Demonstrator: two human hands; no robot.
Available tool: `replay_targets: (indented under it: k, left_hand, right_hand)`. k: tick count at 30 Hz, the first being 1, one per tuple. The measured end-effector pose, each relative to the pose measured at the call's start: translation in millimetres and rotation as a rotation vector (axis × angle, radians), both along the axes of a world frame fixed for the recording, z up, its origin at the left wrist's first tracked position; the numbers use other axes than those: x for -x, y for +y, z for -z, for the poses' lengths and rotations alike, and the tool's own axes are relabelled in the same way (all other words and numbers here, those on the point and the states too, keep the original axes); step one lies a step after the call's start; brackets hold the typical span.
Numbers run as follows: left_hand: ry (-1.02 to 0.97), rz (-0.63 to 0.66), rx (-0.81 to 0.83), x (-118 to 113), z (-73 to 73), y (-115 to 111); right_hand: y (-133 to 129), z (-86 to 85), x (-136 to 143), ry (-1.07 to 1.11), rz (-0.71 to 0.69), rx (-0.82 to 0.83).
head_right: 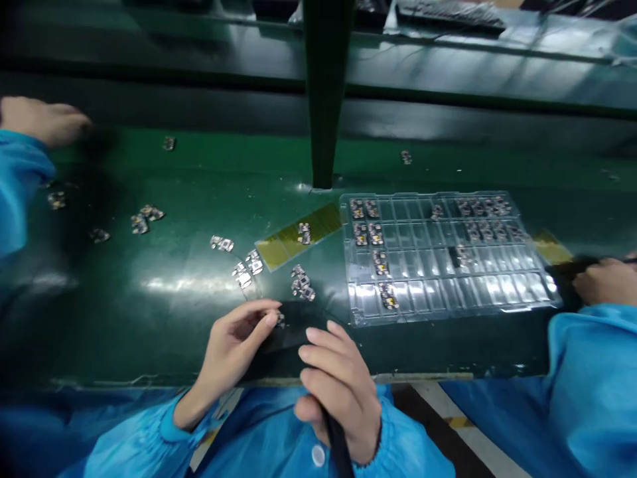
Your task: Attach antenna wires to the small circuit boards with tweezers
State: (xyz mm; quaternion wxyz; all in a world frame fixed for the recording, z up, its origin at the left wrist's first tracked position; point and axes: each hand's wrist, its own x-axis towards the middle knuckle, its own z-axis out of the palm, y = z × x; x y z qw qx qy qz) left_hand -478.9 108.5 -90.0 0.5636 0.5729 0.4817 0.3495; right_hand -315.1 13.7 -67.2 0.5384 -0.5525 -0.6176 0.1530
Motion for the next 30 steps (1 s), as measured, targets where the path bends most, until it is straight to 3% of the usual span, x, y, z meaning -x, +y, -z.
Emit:
replay_targets:
  k: [2,4,9,13,18,21,23,25,28,30]
  left_hand:
    - [0.018,0.043,-0.06,3,-6.2,0]
    - [0.021,0.087,-0.096,5,-10.8,1]
    - [0.084,0.102,-0.253,3,-19.1,5]
    - [0.147,0.069,-0.266,-3,-23.8,5]
    - [0.304,-0.085,-0.187,-3,-25.4,14]
    - [0.308,-0.159,-0.175,-6,-39.7,49]
    - [0.282,-0.172,-0.18,-13,-53.0,89]
    - [0.304,-0.106,-0.153,-24,-62.6,138]
    - [0.249,-0.119,-0.128,-42,-61.7,212]
    - [0.275,-0.141,-0.132,-51,-52.2,250]
  right_hand:
    - [7,-6.2,3,0.109,0.067,0.008]
    - [16,-10.4,7,0.085,0.083,0.19]
    - [30,-9.3,9,0.05,-0.033,0.431]
    - [27,-8.7,7,0.134,-0.06,0.469]
    - [20,-18.7,-3,0.238,-0.047,0.386]
    - [20,-25.9,-34,0.199,0.1,0.286]
    - [26,-27.6,-69,0.088,0.241,0.255]
    - [40,-25.3,-110,-0.07,0.436,0.306]
    - [69,-15.0,-168,-0.305,0.664,0.474]
    - [88,-5.7,-195,-0.398,0.723,0.582]
